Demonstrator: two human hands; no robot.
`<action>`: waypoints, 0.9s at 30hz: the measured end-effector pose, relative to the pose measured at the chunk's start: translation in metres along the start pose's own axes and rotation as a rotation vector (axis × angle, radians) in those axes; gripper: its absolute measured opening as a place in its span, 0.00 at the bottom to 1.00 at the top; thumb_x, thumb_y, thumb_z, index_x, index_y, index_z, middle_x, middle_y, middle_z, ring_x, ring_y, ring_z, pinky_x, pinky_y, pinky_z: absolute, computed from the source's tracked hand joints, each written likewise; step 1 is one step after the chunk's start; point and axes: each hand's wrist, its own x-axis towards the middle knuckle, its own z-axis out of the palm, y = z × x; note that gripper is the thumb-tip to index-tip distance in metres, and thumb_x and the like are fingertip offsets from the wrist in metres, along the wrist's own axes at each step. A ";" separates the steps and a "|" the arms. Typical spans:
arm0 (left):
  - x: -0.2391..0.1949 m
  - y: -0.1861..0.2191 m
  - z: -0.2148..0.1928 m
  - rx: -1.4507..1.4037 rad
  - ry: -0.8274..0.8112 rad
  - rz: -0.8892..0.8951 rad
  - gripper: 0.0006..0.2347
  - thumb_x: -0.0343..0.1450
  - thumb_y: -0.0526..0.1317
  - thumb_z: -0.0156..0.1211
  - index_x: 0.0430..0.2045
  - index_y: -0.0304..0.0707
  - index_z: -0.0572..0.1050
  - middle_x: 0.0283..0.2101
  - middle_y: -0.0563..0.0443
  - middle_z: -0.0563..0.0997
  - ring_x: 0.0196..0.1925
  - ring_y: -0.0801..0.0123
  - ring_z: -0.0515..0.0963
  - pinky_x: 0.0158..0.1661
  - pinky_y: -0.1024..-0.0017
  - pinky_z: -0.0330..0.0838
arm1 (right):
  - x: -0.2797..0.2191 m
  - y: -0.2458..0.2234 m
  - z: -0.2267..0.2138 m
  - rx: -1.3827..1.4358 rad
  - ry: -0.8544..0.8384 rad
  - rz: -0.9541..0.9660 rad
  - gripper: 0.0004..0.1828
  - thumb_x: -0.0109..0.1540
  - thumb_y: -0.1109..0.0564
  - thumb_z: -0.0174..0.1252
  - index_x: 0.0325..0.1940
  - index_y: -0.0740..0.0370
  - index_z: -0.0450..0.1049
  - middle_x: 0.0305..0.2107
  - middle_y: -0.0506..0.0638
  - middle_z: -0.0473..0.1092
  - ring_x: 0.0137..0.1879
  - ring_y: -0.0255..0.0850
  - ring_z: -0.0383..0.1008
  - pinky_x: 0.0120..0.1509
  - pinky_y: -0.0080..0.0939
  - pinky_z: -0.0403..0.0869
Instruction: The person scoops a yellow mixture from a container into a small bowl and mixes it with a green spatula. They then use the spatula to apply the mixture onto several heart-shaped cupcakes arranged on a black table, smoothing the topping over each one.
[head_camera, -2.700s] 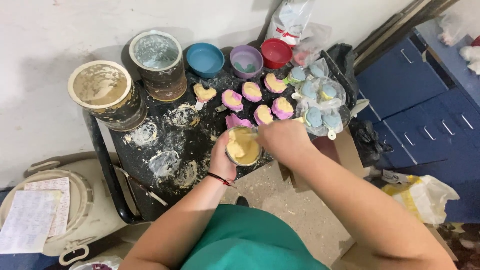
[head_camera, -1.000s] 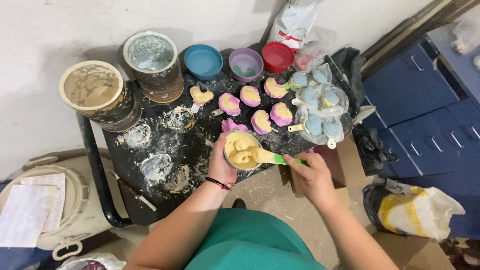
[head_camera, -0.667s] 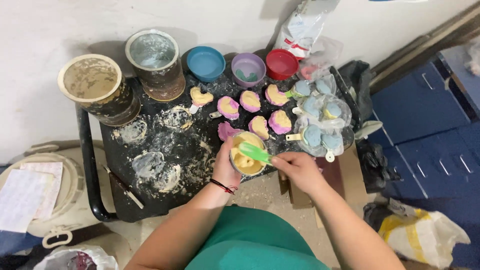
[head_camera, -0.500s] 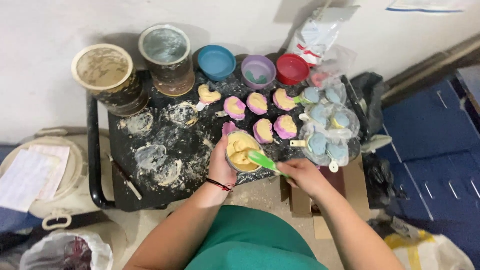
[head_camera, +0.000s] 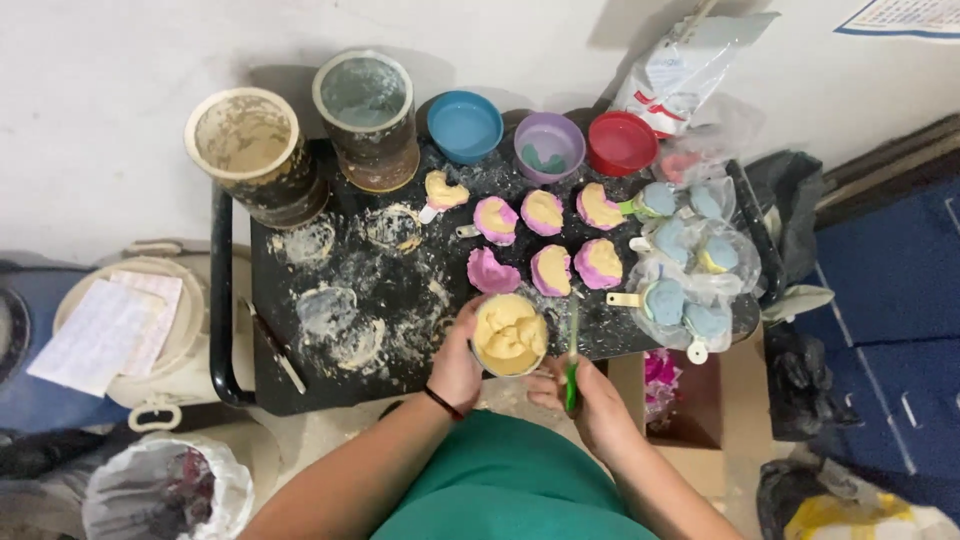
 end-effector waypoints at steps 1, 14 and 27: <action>-0.004 0.009 -0.003 0.012 -0.003 -0.010 0.25 0.68 0.50 0.53 0.60 0.42 0.70 0.60 0.39 0.79 0.62 0.53 0.78 0.57 0.59 0.74 | 0.002 0.008 -0.005 0.013 0.009 -0.003 0.36 0.61 0.32 0.50 0.53 0.68 0.69 0.56 0.70 0.74 0.57 0.60 0.82 0.59 0.57 0.82; 0.009 0.138 0.048 1.411 -0.220 -0.203 0.28 0.71 0.39 0.57 0.70 0.48 0.60 0.56 0.49 0.79 0.41 0.69 0.81 0.42 0.71 0.77 | -0.003 0.004 0.018 -0.070 0.281 -0.157 0.41 0.64 0.35 0.43 0.73 0.66 0.61 0.73 0.64 0.60 0.76 0.58 0.65 0.77 0.60 0.66; 0.177 0.167 0.105 2.614 -0.572 0.106 0.44 0.61 0.63 0.72 0.71 0.48 0.60 0.65 0.50 0.72 0.68 0.54 0.62 0.56 0.53 0.56 | -0.046 0.000 0.030 -0.119 0.664 -0.231 0.33 0.68 0.41 0.39 0.63 0.68 0.72 0.64 0.60 0.73 0.65 0.55 0.78 0.67 0.55 0.77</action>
